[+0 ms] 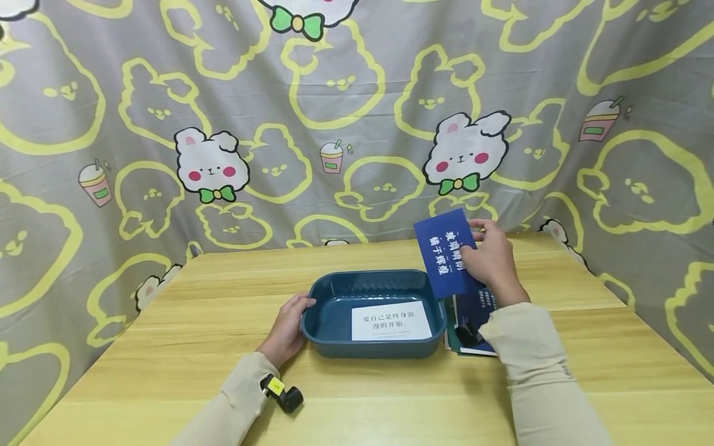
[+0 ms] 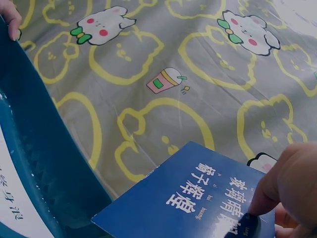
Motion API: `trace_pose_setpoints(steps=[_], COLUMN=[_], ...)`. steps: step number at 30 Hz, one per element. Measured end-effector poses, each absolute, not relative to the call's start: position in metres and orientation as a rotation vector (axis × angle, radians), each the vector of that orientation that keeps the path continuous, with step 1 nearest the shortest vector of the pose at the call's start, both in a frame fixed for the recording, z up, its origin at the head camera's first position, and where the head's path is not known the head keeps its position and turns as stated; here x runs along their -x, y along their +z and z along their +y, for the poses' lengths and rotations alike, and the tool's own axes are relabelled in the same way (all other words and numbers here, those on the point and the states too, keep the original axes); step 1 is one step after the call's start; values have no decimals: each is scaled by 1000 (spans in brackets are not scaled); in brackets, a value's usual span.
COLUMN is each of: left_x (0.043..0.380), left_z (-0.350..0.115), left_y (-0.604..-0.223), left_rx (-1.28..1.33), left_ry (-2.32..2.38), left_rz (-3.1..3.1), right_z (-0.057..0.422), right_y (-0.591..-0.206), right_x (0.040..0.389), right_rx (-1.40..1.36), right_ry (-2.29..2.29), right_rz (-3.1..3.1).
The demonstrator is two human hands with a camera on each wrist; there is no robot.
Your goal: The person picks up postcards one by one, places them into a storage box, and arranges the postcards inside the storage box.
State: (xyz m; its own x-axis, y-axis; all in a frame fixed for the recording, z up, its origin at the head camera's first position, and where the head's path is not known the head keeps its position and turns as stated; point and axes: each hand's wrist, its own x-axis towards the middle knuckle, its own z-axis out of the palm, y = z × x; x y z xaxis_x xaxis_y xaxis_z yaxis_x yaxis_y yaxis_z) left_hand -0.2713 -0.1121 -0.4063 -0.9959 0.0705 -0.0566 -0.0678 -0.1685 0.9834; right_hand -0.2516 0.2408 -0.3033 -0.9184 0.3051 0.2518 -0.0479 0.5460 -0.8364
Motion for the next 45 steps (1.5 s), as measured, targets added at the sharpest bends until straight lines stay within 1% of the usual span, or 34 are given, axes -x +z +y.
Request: trace_pose_setpoints(steps=[14, 31, 45], left_x=[271, 270, 271], left_z=[-113, -113, -112], left_y=[-406, -406, -406], left_rx=[-3, -1, -7], left_ry=[2328, 2338, 2335], left_rz=[1969, 1962, 1958], right_z=[232, 223, 214], right_y=[-302, -302, -303], right_x=[250, 251, 251], right_rx=[114, 77, -32], right_ry=[1296, 1279, 1237], right_rz=[-2442, -2485, -2474])
